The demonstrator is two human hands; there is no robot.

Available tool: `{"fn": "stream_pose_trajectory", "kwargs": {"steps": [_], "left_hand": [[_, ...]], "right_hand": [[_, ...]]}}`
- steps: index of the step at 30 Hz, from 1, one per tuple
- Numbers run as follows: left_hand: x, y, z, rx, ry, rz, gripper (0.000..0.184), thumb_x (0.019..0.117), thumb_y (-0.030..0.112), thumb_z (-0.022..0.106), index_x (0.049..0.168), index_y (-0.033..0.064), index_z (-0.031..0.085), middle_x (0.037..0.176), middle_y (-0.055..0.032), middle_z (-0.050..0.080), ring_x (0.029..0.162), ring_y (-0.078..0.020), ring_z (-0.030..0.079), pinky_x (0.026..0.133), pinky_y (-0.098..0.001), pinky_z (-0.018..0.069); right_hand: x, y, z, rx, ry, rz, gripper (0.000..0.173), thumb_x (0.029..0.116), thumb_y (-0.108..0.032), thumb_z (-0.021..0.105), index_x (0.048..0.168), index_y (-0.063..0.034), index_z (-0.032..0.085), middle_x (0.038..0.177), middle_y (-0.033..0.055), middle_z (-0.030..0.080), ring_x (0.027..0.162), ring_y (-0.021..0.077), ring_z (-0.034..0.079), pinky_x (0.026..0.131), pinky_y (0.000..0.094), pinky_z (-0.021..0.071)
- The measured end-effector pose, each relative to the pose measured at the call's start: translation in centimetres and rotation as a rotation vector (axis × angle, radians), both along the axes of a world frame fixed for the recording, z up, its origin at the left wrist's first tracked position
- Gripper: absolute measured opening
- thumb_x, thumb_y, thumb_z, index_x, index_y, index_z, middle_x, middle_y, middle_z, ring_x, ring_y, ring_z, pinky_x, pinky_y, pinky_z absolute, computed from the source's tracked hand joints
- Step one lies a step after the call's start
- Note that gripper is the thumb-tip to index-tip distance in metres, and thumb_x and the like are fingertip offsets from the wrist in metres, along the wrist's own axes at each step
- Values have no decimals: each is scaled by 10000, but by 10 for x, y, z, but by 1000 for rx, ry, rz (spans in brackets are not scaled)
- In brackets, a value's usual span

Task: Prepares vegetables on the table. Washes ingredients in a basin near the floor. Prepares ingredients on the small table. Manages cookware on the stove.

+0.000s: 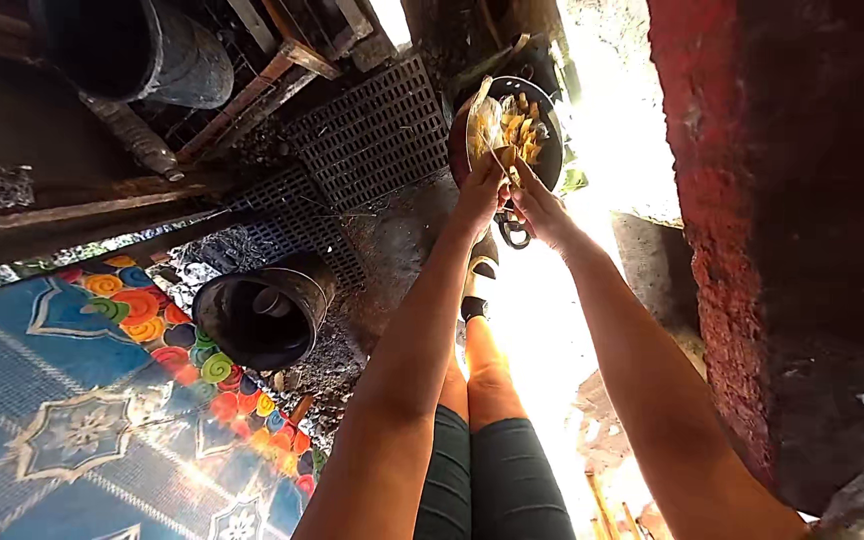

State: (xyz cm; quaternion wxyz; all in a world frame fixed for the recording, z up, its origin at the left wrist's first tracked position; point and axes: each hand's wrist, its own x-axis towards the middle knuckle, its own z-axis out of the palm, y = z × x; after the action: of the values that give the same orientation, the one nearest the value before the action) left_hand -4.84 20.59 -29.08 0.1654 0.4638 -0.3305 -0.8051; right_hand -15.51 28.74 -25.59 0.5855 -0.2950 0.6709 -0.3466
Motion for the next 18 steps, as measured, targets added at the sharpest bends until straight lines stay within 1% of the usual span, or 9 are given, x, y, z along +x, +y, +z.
{"fn": "stream_pose_trajectory", "kwargs": {"steps": [2,4,6,7,8,9,10,14,18], "left_hand": [[2,7,-2,-47,-2,12,265,1111,114,366,1323,36,506,854,1,543,633,-34,505,590,-184,468],[0,10,-4,-98,7,67,262,1109,101,354,1306,34,515,876,8,539,638,-22,496,590,-173,457],[-4,16,-5,-120,-6,149,243,1101,84,372,1288,29,516,909,5,552,664,-15,507,613,-173,464],[-6,18,-3,-121,-25,183,217,1098,85,387,1270,31,509,901,5,556,669,-16,519,623,-178,476],[-8,20,-1,-101,-45,196,198,1099,88,392,1260,36,494,903,-3,559,677,-27,530,633,-191,482],[-8,20,1,-69,-68,191,197,1101,89,388,1267,41,482,907,-14,566,683,-39,542,632,-201,488],[-8,19,3,-24,-82,175,218,1104,86,381,1298,41,469,928,-33,572,697,-56,554,635,-215,496],[-3,12,9,192,-83,135,294,1102,74,364,1390,78,426,951,-47,556,701,-85,552,634,-229,504],[0,3,15,385,-50,148,230,1115,126,348,1311,112,467,885,-35,545,633,-80,522,579,-200,480]], "right_hand": [[1,7,-9,42,-104,-54,577,1103,-216,389,1628,-49,218,866,20,562,618,0,456,552,164,395],[2,6,-14,69,-142,-82,559,1110,-237,391,1629,-89,245,823,-12,535,570,0,428,493,164,367],[4,7,-19,47,3,-29,541,1110,-267,394,1610,-73,316,992,54,618,685,41,489,602,213,425],[4,6,-20,38,101,20,531,1115,-286,384,1601,-74,349,1153,110,663,833,91,569,747,274,480],[4,8,-23,22,169,69,535,1118,-299,373,1602,-72,357,1335,166,647,1075,177,636,954,372,494],[3,9,-26,-4,214,114,546,1116,-299,359,1604,-54,346,1469,198,571,1287,257,599,1104,456,433],[3,10,-30,-26,258,147,553,1115,-302,351,1604,-44,341,1520,215,522,1379,312,542,1165,514,380],[1,17,-37,-105,403,184,516,1111,-254,398,1559,1,413,1472,259,554,1356,389,559,1159,545,394],[1,18,-32,-73,535,225,492,1115,-283,395,1561,-85,453,1362,249,635,1253,422,624,1060,615,452]]}}
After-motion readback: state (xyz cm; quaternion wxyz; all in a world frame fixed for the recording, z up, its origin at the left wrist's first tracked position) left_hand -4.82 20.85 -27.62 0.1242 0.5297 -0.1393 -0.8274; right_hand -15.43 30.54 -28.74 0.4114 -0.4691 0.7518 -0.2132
